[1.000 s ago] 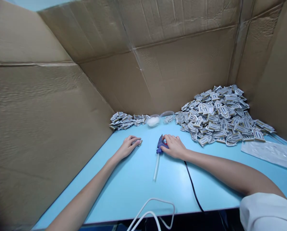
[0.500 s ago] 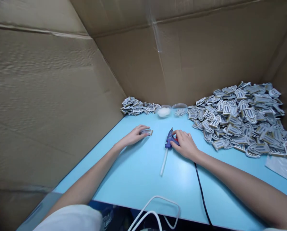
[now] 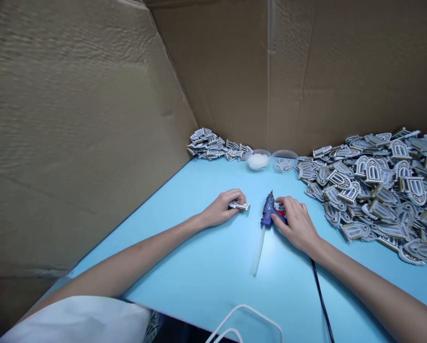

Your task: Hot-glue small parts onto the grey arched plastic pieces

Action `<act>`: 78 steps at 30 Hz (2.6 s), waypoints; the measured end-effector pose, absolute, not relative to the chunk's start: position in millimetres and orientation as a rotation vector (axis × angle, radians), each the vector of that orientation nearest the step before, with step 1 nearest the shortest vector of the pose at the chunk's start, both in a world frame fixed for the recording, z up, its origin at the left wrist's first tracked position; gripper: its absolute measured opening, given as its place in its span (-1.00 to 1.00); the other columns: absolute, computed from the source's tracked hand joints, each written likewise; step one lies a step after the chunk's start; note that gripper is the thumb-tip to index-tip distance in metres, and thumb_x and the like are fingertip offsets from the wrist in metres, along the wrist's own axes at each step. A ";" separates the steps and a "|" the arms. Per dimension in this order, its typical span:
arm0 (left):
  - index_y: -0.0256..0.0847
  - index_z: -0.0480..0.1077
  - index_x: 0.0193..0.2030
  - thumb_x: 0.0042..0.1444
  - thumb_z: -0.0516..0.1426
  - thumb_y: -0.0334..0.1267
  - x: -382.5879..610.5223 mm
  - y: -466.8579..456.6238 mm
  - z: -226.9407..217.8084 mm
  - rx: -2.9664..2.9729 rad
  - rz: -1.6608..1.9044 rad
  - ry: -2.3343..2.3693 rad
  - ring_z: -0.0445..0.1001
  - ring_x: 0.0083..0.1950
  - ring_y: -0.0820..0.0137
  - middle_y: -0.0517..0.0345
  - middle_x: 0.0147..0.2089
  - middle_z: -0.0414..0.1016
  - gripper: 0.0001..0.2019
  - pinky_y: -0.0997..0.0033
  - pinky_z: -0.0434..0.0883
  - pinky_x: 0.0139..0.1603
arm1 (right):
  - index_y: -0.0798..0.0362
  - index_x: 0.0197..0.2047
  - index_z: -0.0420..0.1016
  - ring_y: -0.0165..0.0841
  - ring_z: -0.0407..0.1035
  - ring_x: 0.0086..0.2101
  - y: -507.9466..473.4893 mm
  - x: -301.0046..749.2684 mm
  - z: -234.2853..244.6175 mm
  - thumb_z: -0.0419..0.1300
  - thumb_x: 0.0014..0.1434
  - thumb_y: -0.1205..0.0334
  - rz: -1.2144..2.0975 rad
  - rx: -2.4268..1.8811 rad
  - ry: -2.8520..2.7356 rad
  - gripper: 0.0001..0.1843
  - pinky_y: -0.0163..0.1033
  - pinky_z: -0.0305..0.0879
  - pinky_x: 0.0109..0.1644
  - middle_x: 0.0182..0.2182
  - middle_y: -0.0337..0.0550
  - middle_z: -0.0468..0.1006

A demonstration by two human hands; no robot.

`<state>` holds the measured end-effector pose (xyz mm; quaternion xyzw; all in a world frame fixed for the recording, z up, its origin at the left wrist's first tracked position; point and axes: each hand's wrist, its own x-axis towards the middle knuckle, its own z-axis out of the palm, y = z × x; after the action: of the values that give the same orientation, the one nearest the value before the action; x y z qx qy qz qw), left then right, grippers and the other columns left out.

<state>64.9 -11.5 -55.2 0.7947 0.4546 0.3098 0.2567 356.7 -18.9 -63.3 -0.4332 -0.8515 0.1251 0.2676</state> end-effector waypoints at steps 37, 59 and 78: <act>-0.26 0.63 0.00 0.22 0.28 -0.20 58.4 -16.9 -55.5 2.056 0.810 0.866 0.35 -0.34 0.51 0.05 -0.15 0.55 -0.74 0.50 0.33 -0.26 | 0.08 -0.38 0.48 -0.33 0.41 -0.34 182.9 232.5 15.6 0.25 0.10 0.27 0.480 -1.290 -1.906 -0.93 -0.23 0.30 -0.18 -0.41 -0.13 0.60; -0.20 0.24 0.28 0.06 0.27 -0.33 51.7 -18.6 -50.1 2.026 0.733 0.842 0.50 0.04 0.31 -0.02 0.07 0.56 -0.37 0.23 0.43 0.16 | -0.03 -0.27 0.62 -0.19 0.47 -0.15 -12.3 283.3 -26.8 0.25 0.23 0.38 0.893 -0.866 -2.374 -0.87 -0.06 0.36 0.01 -0.31 -0.16 0.67; -0.19 0.27 0.33 0.07 0.29 -0.33 53.6 -18.3 -51.3 2.034 0.739 0.849 0.50 -0.02 0.35 0.04 0.05 0.60 -0.35 0.30 0.43 0.09 | -0.05 0.18 0.43 0.06 0.38 -0.01 -17.3 307.5 -6.9 0.34 0.29 0.08 0.093 -1.055 -2.734 -0.57 0.05 0.26 -0.02 0.02 0.08 0.54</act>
<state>53.6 -18.3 -51.3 0.8029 0.3351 0.2918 0.3974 307.5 -17.3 -6.9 -0.3580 -0.9273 0.0316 0.1046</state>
